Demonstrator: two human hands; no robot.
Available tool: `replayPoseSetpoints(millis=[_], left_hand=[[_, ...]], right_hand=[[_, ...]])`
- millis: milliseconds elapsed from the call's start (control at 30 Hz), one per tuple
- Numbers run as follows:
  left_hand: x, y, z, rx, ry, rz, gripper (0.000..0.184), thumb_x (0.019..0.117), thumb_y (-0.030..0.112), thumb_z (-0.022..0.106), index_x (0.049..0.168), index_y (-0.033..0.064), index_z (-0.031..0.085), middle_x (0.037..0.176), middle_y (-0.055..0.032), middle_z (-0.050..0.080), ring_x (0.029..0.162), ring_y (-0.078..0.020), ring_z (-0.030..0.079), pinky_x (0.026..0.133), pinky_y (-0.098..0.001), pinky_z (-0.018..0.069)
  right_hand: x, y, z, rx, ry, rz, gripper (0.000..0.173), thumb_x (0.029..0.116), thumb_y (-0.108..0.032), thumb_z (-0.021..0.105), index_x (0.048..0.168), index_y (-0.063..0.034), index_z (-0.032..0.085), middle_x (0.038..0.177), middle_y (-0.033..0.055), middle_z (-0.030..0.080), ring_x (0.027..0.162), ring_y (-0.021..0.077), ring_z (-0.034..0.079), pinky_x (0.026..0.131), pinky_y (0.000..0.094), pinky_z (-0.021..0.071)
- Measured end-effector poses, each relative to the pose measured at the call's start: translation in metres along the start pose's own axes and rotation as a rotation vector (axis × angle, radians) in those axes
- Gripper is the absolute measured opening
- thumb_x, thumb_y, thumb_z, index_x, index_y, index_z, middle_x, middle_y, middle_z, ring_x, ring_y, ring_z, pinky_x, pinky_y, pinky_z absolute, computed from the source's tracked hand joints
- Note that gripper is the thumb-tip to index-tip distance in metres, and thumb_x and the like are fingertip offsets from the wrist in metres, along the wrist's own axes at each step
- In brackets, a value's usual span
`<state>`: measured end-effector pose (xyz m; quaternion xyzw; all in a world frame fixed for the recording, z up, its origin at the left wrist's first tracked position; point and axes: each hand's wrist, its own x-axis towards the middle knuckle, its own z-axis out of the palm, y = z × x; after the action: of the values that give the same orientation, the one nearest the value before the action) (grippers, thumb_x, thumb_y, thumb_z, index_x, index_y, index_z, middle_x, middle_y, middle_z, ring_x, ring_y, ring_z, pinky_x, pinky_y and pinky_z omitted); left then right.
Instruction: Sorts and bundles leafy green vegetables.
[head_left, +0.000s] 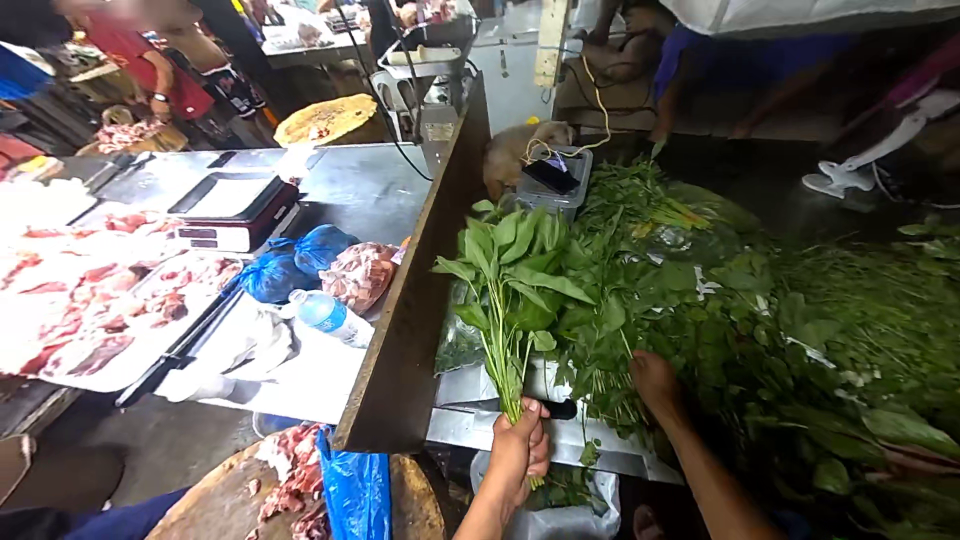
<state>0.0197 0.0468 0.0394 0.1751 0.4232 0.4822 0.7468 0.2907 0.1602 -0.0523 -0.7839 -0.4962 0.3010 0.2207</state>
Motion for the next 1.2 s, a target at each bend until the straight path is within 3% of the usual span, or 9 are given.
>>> replayPoseSetpoints(millis=[67,133,233,433,633,800,933,1067,1200], left_hand=[[-0.001,-0.004,-0.002,-0.011,0.01,-0.012,0.024,0.1105,0.018,0.04,0.1,0.0062,0.058,0.05,0.0054,0.039,0.036,-0.0029,0.037,0.035,-0.0174,0.0342],[-0.007,-0.003,-0.001,0.009,-0.022,-0.016,0.022,0.1093,0.017,0.041,0.1,0.0073,0.058,0.051,0.0058,0.041,0.036,-0.0028,0.039,0.035,-0.0174,0.0361],[-0.014,0.004,0.001,0.005,-0.049,0.003,0.022,0.1087,0.018,0.042,0.099,0.0087,0.059,0.051,0.0063,0.04,0.037,-0.0027,0.04,0.036,-0.0175,0.0364],[0.01,-0.019,-0.017,-0.134,0.051,-0.083,0.032,0.1131,0.024,0.034,0.099,0.0069,0.057,0.05,0.0067,0.037,0.035,-0.0029,0.037,0.034,-0.0173,0.0356],[0.017,-0.043,-0.015,-0.16,0.158,-0.114,0.034,0.1135,0.027,0.035,0.096,0.007,0.056,0.05,0.0064,0.038,0.036,-0.0038,0.038,0.035,-0.0182,0.0367],[0.022,-0.061,-0.004,-0.145,0.168,-0.131,0.035,0.1131,0.029,0.037,0.096,0.0059,0.057,0.051,0.0051,0.04,0.038,-0.0053,0.04,0.038,-0.0194,0.0387],[0.028,-0.067,0.002,-0.201,0.17,-0.145,0.05,0.1129,0.037,0.036,0.072,0.0126,0.048,0.049,0.0041,0.041,0.038,-0.006,0.039,0.038,-0.0204,0.0356],[0.032,-0.068,0.001,-0.206,0.158,-0.155,0.052,0.1112,0.046,0.034,0.075,0.0126,0.05,0.05,0.0034,0.039,0.038,-0.0067,0.036,0.037,-0.0208,0.0336],[0.031,-0.068,0.007,-0.024,0.317,-0.121,0.033,0.1061,0.032,0.057,0.086,0.0052,0.058,0.055,-0.0021,0.05,0.042,-0.0094,0.046,0.041,-0.0242,0.0421]], right_hand=[[-0.004,-0.008,-0.01,0.291,-0.033,0.094,0.026,0.101,-0.012,0.061,0.122,0.0011,0.068,0.105,0.0177,0.07,0.093,0.0271,0.067,0.084,0.0465,0.0547],[-0.017,-0.018,-0.026,0.741,-0.147,0.125,0.019,0.1017,-0.009,0.054,0.117,-0.0003,0.062,0.086,0.0051,0.061,0.066,0.0115,0.057,0.06,0.028,0.051],[-0.049,-0.026,-0.052,1.107,-0.302,0.0,0.014,0.0986,-0.009,0.05,0.109,-0.0072,0.06,0.086,0.0009,0.065,0.068,0.0087,0.063,0.063,0.0242,0.0573],[-0.069,-0.018,-0.052,1.324,-0.371,-0.215,0.01,0.0873,-0.016,0.073,0.097,-0.0178,0.069,0.083,-0.0002,0.067,0.071,0.0088,0.064,0.068,0.0257,0.0578],[-0.102,-0.042,-0.049,1.025,-0.231,-0.312,0.021,0.083,-0.009,0.07,0.103,-0.0097,0.065,0.085,0.0022,0.07,0.071,0.0123,0.068,0.069,0.0277,0.0604],[-0.128,-0.068,-0.015,0.742,-0.35,-0.293,0.03,0.0915,-0.013,0.067,0.119,-0.0004,0.062,0.086,0.006,0.07,0.059,0.0127,0.063,0.05,0.0286,0.0545],[-0.141,-0.073,0.022,0.453,-0.529,-0.225,0.036,0.0991,-0.018,0.063,0.132,-0.0037,0.062,0.092,0.0071,0.07,0.072,0.0135,0.067,0.066,0.0317,0.0579],[-0.154,-0.067,0.027,0.453,-0.531,-0.153,0.034,0.102,-0.013,0.058,0.135,-0.0035,0.062,0.107,0.0151,0.068,0.075,0.0189,0.073,0.07,0.0345,0.0655],[-0.167,-0.052,0.025,0.226,-0.485,-0.301,0.039,0.0986,-0.016,0.061,0.135,-0.0017,0.065,0.118,0.0209,0.062,0.096,0.0243,0.068,0.087,0.0375,0.0593]])
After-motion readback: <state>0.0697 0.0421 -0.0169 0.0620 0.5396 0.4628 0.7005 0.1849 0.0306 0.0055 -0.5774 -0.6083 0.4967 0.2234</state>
